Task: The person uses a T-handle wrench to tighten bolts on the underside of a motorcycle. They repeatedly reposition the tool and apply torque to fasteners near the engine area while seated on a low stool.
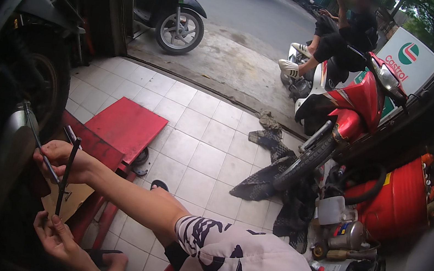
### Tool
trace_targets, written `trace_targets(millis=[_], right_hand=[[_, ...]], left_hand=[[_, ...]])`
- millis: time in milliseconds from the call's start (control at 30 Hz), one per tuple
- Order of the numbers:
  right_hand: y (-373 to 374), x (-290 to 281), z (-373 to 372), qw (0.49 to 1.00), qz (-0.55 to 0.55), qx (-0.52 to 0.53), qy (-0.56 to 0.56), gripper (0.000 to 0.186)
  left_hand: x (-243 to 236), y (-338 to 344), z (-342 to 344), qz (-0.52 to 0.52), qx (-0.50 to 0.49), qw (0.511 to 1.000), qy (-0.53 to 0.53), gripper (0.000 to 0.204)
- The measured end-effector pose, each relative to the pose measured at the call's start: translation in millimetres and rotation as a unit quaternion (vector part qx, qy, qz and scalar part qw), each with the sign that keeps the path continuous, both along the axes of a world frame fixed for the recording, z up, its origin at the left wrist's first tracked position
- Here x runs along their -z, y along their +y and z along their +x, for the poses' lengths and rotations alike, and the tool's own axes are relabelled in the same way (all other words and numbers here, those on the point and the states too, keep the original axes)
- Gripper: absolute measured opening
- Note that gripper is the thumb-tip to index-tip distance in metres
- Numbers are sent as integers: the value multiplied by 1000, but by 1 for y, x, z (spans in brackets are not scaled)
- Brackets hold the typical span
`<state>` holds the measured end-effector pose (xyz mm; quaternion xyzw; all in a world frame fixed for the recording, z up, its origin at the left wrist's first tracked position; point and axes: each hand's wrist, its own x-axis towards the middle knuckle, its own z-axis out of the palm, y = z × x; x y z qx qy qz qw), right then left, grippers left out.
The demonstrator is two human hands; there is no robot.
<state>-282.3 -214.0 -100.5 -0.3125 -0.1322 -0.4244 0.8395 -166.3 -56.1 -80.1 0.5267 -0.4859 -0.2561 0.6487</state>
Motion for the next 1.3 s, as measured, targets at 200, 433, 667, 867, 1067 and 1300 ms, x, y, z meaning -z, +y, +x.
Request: trace_targets(millis=[200,433,667,867,1067,1300], right_hand=[[6,-12,4,992,22,-72,-100,24],[8,-12,-9,1000,6,8,29,24],[13,-15,-18,997,10,32,63,25],[15,-20,-24,995,15,47,93,26],[15,-34,-22,986,45,77,140,27],[23,-55,-46,941,-21,165,296,45]], left_hand=[[37,-6,-26,-70,298,862,405,55],[-3,-42,-71,-148,403,786,445,56],[-17,-35,-75,-121,320,806,482,57],[-17,-45,-56,-150,483,765,399,55],[-26,-38,-53,-107,420,814,388,58],[8,0,-40,60,409,895,167,50]])
